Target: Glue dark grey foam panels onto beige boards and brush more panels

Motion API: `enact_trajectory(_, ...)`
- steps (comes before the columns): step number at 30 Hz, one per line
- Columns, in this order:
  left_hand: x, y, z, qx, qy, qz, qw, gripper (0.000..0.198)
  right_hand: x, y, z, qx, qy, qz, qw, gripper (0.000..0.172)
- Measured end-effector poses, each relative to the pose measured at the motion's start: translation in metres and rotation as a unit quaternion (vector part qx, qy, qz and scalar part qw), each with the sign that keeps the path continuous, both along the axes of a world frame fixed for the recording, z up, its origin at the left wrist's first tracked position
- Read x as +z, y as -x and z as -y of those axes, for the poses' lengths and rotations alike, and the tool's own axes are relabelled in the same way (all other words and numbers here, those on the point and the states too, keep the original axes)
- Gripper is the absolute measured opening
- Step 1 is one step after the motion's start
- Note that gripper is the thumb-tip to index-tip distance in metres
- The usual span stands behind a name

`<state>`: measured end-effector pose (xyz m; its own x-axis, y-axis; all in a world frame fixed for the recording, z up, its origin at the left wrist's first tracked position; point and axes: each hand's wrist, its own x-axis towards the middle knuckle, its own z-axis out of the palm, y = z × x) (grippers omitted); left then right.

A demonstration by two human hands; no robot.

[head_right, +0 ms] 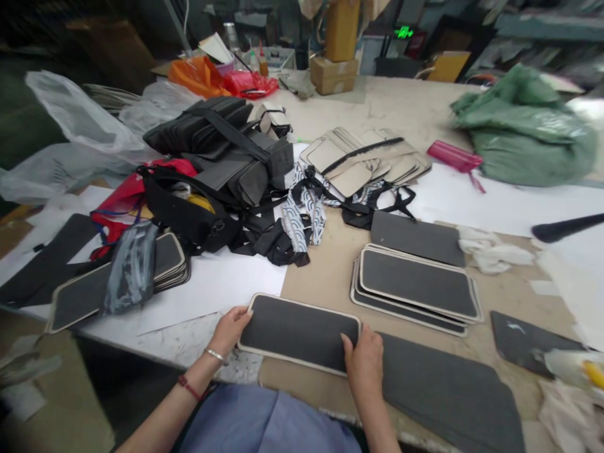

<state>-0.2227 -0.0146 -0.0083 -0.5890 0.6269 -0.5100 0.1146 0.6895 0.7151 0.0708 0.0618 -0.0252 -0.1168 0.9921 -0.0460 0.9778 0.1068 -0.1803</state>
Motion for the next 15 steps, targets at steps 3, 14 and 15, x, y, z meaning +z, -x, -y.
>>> enact_trajectory(3,0.003,-0.002,0.006,-0.034,-0.018,0.015,0.999,0.031,0.007,0.005,0.001,-0.05,0.042,-0.03,0.997,0.035)
enact_trajectory(14,0.062,-0.024,-0.032,0.049,-0.091,0.128,0.986,0.046,0.049,-0.03,-0.026,-0.098,0.105,-0.293,0.945,0.035)
enact_trajectory(15,0.07,-0.036,-0.048,0.051,-0.104,0.141,0.983,0.044,0.059,-0.047,-0.04,-0.094,0.095,-0.296,0.946,0.038)
